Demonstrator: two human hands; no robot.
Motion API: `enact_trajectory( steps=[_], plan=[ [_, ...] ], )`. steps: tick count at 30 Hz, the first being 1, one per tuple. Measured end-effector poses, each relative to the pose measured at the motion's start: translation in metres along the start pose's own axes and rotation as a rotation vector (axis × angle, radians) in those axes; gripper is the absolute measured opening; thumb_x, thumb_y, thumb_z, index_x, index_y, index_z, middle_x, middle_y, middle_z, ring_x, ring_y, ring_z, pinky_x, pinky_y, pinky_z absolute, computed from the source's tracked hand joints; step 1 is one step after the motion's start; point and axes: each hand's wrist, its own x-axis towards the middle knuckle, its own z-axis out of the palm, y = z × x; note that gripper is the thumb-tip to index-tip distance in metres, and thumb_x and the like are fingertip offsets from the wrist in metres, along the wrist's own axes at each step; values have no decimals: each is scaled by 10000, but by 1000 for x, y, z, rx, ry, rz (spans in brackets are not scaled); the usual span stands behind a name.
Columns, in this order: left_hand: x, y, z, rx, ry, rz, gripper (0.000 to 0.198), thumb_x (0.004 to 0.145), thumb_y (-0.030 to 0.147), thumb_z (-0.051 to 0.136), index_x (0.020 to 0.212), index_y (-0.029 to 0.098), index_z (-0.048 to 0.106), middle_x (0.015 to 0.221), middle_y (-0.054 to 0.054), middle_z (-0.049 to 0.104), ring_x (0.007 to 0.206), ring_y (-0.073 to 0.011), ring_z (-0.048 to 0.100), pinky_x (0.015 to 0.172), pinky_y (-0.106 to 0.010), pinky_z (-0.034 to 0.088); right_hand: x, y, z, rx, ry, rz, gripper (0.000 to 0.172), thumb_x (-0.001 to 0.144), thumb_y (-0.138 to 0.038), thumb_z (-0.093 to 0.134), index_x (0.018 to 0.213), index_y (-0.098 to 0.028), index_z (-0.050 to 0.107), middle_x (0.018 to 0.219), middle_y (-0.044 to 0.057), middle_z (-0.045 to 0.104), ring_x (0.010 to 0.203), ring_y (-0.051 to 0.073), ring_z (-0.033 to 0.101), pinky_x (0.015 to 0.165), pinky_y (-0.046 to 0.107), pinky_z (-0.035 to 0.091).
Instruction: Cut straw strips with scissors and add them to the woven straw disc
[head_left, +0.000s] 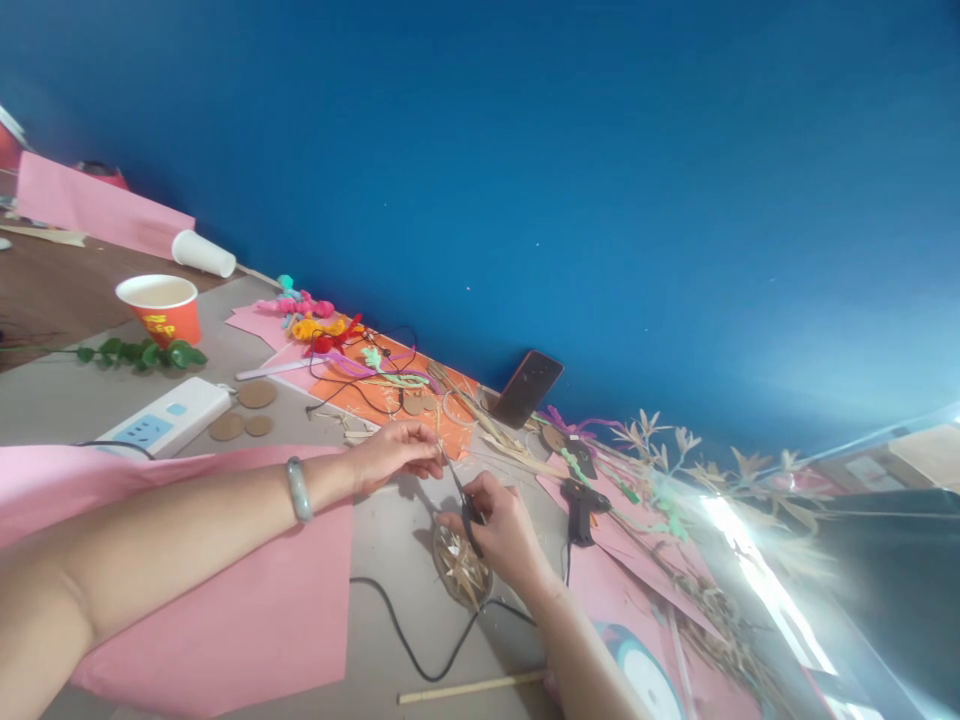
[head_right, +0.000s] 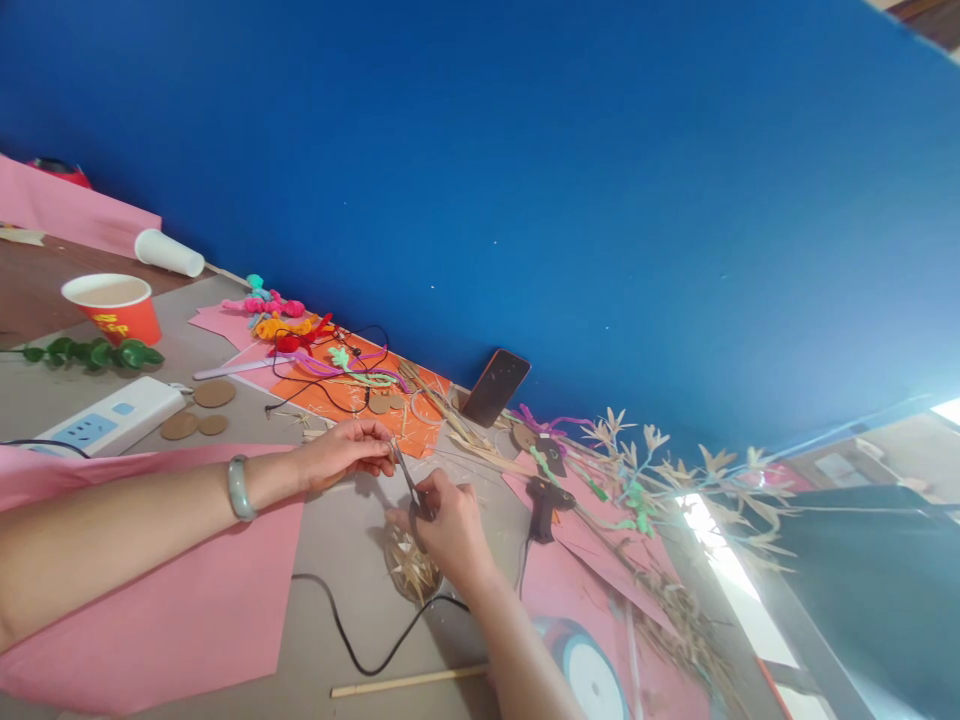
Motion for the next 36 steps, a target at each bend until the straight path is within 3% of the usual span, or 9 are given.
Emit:
enact_trajectory(
  steps=[9, 28, 36],
  plan=[
    [-1, -2, 1, -23, -27, 3, 244, 683, 281, 729, 780, 134, 560, 756, -53, 682, 681, -152, 669, 641, -245, 468, 0, -3, 1, 80, 3, -25, 290, 686, -444, 661, 731, -205, 504, 484, -68, 488, 491, 95, 316, 546, 239, 297],
    [-1, -5, 2, -55, -24, -31, 267, 677, 300, 741, 777, 141, 551, 783, -54, 675, 721, -152, 668, 669, -245, 467, -2, -9, 0, -60, 12, 40, 275, 679, -463, 644, 743, -219, 535, 547, -22, 548, 644, 176, 459, 618, 257, 355],
    [-5, -1, 6, -51, -17, -41, 263, 673, 294, 744, 778, 140, 559, 769, -54, 677, 731, -147, 664, 679, -233, 466, -3, -10, 0, -45, 38, -5, 257, 697, -448, 637, 715, -223, 514, 513, -35, 529, 585, 154, 440, 617, 254, 345]
  ],
)
